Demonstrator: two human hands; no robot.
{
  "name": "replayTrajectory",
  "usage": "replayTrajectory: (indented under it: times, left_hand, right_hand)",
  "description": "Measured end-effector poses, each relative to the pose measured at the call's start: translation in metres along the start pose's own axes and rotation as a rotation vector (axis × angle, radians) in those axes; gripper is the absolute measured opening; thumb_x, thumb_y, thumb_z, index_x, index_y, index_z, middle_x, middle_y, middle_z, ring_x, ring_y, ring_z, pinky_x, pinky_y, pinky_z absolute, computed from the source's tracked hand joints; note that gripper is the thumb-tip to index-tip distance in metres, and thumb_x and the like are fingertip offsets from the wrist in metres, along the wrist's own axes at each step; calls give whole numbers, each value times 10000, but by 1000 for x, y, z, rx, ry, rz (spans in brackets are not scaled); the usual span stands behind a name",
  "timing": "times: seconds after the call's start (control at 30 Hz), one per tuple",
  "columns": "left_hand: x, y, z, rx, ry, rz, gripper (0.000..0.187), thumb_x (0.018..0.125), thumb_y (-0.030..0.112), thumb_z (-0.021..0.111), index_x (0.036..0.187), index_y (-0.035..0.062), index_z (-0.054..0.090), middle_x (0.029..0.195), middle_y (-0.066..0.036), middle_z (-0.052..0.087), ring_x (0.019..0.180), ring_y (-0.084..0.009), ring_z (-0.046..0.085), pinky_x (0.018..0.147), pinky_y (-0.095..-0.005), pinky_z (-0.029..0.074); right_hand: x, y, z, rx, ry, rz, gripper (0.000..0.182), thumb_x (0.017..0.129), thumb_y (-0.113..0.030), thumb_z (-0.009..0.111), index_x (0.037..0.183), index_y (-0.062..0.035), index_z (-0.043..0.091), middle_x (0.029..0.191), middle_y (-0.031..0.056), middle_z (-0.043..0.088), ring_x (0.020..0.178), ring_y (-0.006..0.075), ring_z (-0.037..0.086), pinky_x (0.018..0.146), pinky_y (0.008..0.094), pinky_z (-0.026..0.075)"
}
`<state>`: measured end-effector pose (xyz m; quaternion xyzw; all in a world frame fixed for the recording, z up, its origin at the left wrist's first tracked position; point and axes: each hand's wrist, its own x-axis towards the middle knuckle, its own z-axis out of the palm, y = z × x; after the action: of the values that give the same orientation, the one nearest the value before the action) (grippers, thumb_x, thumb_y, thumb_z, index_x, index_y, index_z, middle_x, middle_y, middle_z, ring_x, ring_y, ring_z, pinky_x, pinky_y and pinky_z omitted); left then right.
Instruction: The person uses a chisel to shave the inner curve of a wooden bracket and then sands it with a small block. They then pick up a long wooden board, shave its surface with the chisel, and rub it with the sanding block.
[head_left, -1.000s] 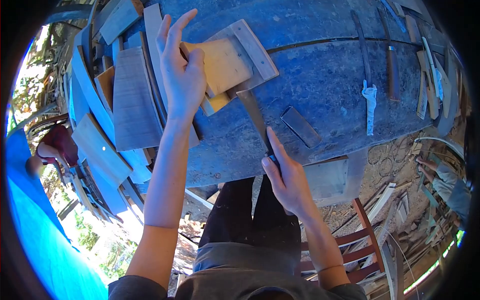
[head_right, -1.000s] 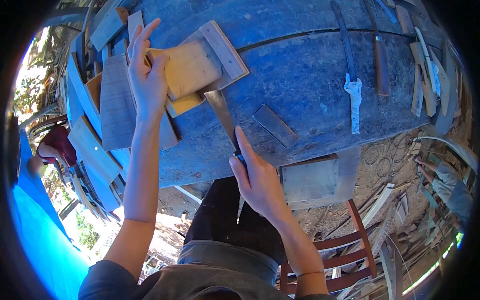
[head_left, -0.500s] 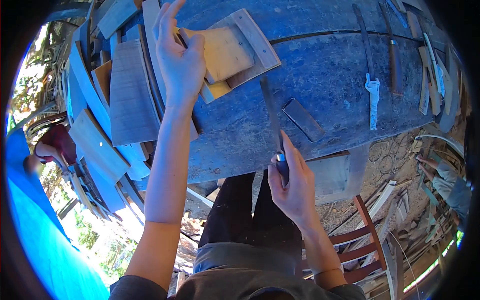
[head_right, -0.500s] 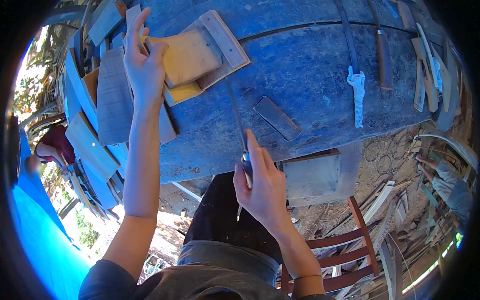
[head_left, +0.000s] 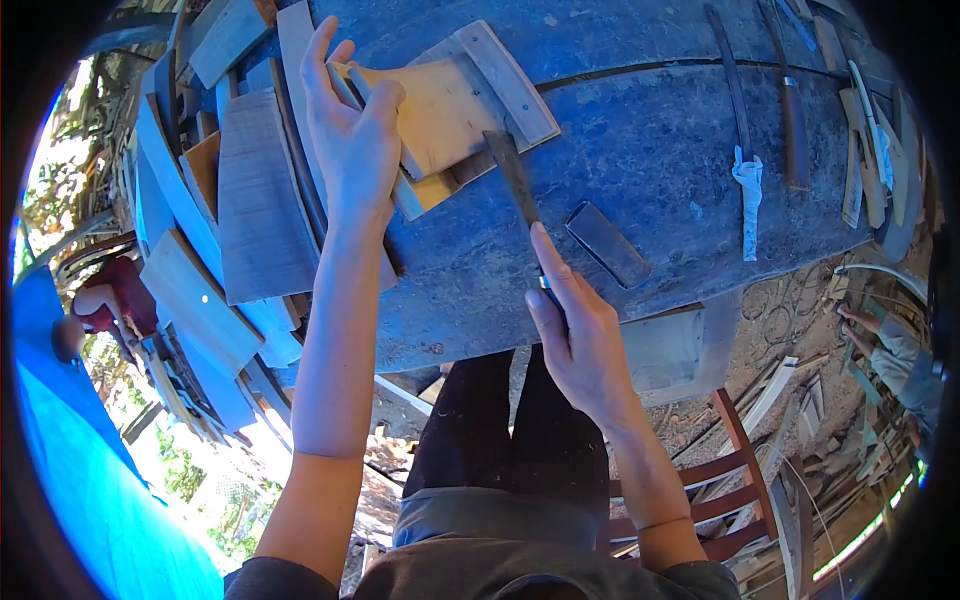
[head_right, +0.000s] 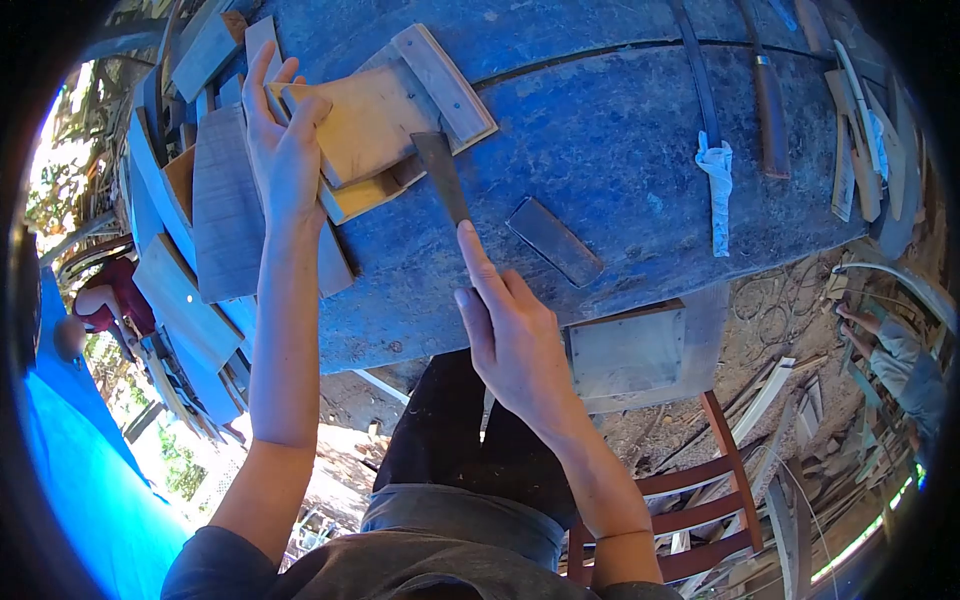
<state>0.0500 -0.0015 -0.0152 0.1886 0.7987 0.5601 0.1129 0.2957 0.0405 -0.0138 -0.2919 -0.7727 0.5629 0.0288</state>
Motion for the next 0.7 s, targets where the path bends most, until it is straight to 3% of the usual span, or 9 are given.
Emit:
replayTrajectory:
  times: [0.03,0.1,0.23,0.43,0.5,0.63,0.7]
  left_hand:
    - [0,0,-1,4,2,-2,758,800,56,594,1499,168,322,1448,-201,383,988,-188,587,838,-322,521]
    - [1,1,0,42,1,10,678,834,60,592,1468,173,380,1416,-179,432,1148,-244,566,934,-368,523]
    - [-1,6,2,-73,-45,-57,638,844,35,570,1446,167,408,1364,-167,457,1082,-221,593,882,-350,541]
    - [1,-3,-7,26,-84,-3,573,849,20,561,1395,151,450,1314,-151,472,1057,-193,572,849,-318,540]
    - [2,-3,-5,-25,-51,3,531,821,49,582,1334,150,489,1278,-136,490,725,-95,522,702,-263,493]
    - [2,-1,-7,89,-66,48,514,830,40,576,1325,149,490,1266,-131,491,738,-95,523,687,-258,492]
    - [3,-3,-6,37,-90,49,491,828,34,578,1300,141,498,1237,-121,493,757,-96,520,678,-258,493]
  right_hand:
    - [0,1,-1,47,0,6,643,967,-87,571,1543,-188,304,789,130,558,655,284,605,656,417,514]
    - [1,2,-5,50,-5,8,635,971,-93,567,1542,-194,308,796,135,565,658,282,605,662,421,510]
    - [8,-2,-11,37,-60,60,605,985,-109,549,1537,-208,322,822,149,587,665,279,599,665,426,495]
    - [21,6,-26,78,-105,-19,577,999,-117,525,1534,-207,329,829,155,595,705,299,611,697,420,487]
    - [21,2,-31,81,-137,32,572,1001,-118,520,1533,-206,331,834,159,597,714,299,616,704,418,488]
    - [19,-9,-39,120,-195,148,562,1000,-114,515,1528,-203,343,850,174,605,740,309,625,720,423,483]
    - [21,4,-35,91,-159,53,573,997,-115,519,1532,-210,334,831,169,596,695,305,618,682,416,491]
